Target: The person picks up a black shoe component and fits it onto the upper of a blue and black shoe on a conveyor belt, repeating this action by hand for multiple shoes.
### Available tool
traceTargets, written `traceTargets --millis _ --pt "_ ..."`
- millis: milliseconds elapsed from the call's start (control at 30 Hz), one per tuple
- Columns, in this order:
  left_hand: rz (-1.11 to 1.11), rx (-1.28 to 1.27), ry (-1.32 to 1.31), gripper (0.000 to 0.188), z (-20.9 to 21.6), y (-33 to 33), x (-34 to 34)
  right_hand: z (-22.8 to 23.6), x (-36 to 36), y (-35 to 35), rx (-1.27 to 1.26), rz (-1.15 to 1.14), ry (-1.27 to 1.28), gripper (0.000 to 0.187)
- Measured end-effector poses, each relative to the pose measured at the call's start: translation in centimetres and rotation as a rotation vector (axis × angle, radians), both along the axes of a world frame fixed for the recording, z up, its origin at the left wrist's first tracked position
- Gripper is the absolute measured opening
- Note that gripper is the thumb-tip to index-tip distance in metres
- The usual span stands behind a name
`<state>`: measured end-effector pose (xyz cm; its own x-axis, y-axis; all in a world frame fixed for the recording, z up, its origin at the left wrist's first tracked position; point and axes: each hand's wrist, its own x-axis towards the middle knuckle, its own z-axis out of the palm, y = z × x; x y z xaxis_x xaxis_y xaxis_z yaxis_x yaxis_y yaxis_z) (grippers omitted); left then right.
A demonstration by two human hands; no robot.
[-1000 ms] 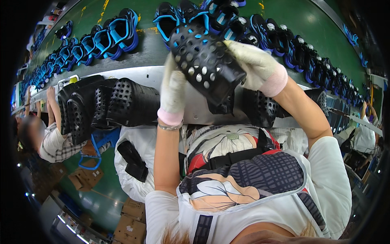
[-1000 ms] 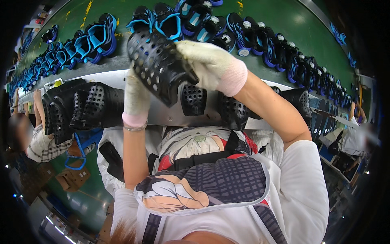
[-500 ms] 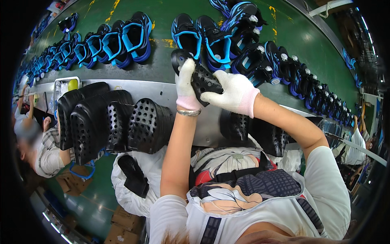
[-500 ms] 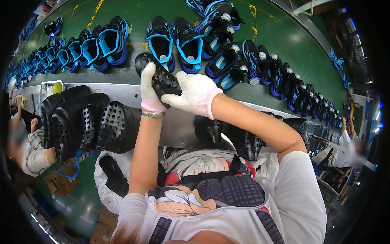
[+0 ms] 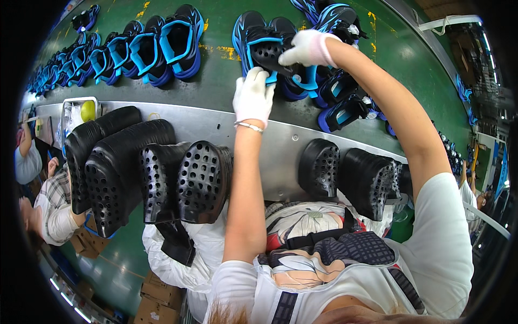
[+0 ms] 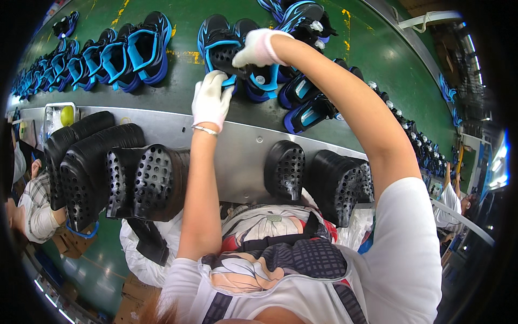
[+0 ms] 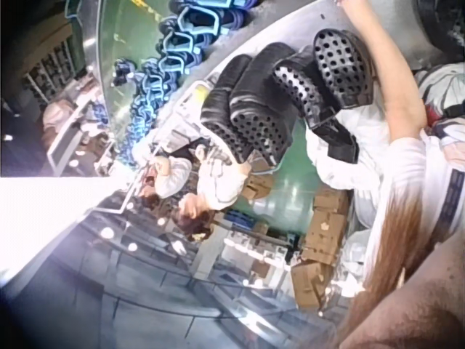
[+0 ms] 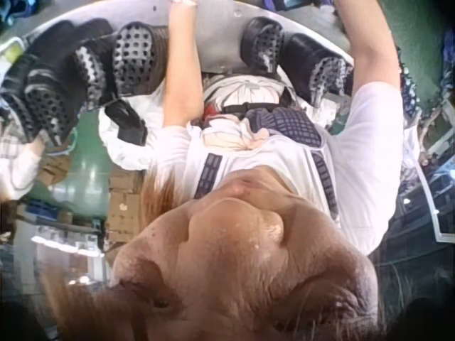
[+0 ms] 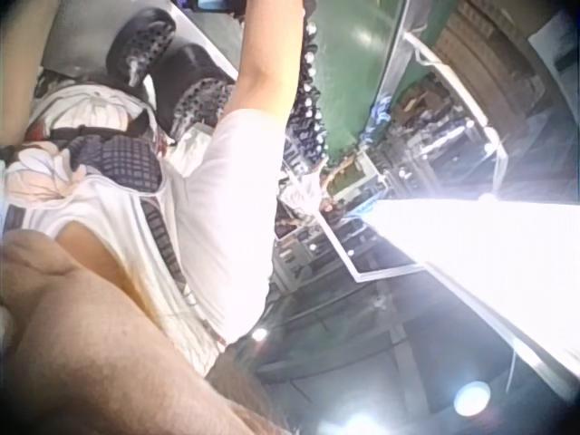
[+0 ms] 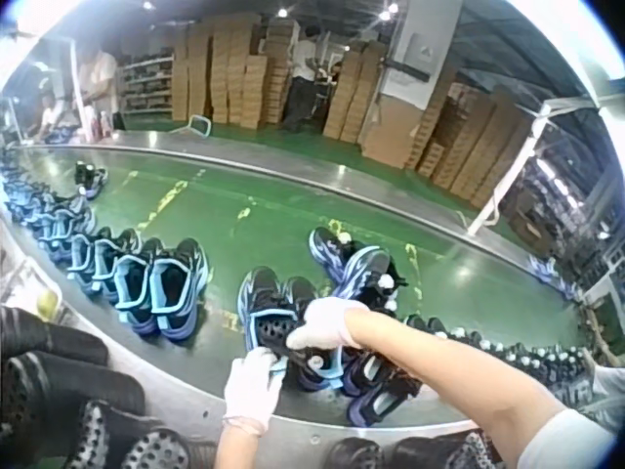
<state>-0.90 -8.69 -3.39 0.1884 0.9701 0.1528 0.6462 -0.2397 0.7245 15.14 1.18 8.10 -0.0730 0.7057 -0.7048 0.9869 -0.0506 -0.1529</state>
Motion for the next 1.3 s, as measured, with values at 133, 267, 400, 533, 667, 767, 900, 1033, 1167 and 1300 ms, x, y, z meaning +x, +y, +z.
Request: traceTargets --millis 133,267,400,533,667,767,900,1033,1167,1300 --pt "0.076 0.01 0.012 0.021 0.4 -0.5 2.4 -0.4 -5.6 -0.5 0.121 0.209 -0.254 0.035" --pt "0.079 -0.305 0.116 0.028 0.9 0.0 2.7 -6.5 -6.2 -1.3 0.27 0.136 -0.208 0.032" --pt "-0.085 -0.772 0.343 0.039 1.3 3.7 2.8 -7.3 -7.2 0.2 0.185 0.078 -0.121 0.028" --pt "-0.197 -0.901 0.458 0.037 0.5 5.1 3.0 -9.5 -6.7 0.9 0.243 0.038 0.0 0.034" --pt "-0.193 -0.906 0.437 0.034 0.1 5.7 3.4 -14.5 -6.2 2.0 0.382 -0.119 0.139 0.05" --pt "-0.187 -0.92 0.455 0.035 0.3 5.7 3.6 -10.5 -6.8 1.9 0.237 -0.169 0.137 0.061" --pt "-0.19 -0.847 0.486 0.035 1.0 6.3 4.8 -11.6 -5.2 3.0 0.243 -0.032 0.046 0.041" --pt "-0.192 -0.768 0.644 0.039 -1.2 6.1 2.3 -7.8 -6.6 1.1 0.17 0.1 0.161 0.04" --pt "-0.013 -0.75 0.733 0.036 0.6 6.2 0.7 -0.6 0.0 -5.7 0.372 0.237 0.308 0.04" --pt "0.225 -0.251 0.824 0.034 4.8 3.0 0.5 7.4 9.2 -16.9 0.413 0.062 0.335 0.032"
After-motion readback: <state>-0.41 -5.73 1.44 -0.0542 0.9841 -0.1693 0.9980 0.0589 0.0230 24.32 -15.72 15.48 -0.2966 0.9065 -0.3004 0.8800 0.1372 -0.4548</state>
